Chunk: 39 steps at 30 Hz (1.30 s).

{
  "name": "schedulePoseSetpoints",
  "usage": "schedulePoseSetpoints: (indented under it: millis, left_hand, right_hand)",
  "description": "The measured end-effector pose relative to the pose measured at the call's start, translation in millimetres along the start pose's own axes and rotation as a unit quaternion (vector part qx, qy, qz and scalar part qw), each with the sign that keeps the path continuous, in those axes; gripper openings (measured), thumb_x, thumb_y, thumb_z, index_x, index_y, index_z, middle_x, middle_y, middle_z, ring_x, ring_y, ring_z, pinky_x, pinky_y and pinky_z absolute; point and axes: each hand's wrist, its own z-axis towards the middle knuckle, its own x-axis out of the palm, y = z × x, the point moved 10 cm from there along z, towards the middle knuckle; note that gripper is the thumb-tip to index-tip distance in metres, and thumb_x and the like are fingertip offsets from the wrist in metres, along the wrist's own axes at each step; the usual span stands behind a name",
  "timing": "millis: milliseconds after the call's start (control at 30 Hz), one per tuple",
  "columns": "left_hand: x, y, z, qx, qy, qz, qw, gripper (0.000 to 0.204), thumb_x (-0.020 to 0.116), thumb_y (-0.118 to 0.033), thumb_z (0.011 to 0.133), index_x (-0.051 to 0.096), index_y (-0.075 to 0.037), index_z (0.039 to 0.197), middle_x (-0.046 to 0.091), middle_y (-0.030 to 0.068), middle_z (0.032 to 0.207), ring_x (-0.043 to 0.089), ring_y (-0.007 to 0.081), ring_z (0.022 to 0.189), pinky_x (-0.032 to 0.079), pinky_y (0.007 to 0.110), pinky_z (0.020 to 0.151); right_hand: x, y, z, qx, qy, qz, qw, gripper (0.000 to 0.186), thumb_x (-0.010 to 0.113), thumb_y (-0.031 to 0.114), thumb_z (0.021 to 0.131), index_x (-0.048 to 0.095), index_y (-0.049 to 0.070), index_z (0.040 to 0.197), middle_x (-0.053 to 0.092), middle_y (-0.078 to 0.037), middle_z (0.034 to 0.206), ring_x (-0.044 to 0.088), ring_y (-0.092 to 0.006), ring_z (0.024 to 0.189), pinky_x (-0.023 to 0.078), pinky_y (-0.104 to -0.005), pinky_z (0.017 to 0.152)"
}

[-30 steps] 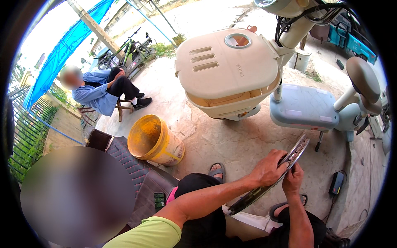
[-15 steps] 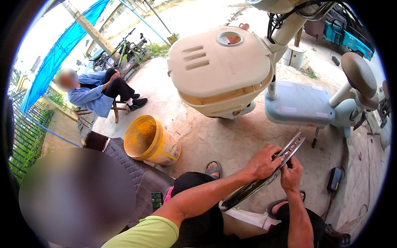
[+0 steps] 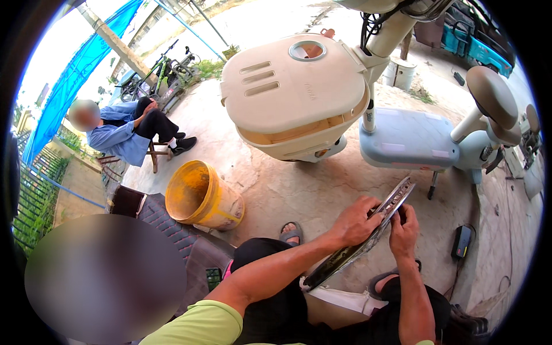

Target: The person holds a scooter wheel between their legs and repeatedly uses a small metal tool to adjust the spokes or rim. The wheel is rotated periodically to access different sections. The task continues without visible completion or reinstallation.

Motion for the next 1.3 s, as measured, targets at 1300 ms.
schedulePoseSetpoints:
  millis: [1300]
  left_hand:
    - [9.2, -16.0, -10.8, 0.062, 0.017, 0.005, 0.998, 0.035, 0.059, -0.021, 0.095, 0.06, 0.001, 0.122, 0.061, 0.0234, 0.115, 0.059, 0.0392, 0.108, 0.048, 0.043, 0.095]
  right_hand:
    - [16.4, 58.2, -39.2, -0.097, 0.082, -0.081, 0.989, 0.017, 0.06, 0.0, 0.093, 0.071, -0.003, 0.105, 0.069, -0.014, 0.088, 0.066, -0.0215, 0.078, 0.051, -0.0327, 0.073]
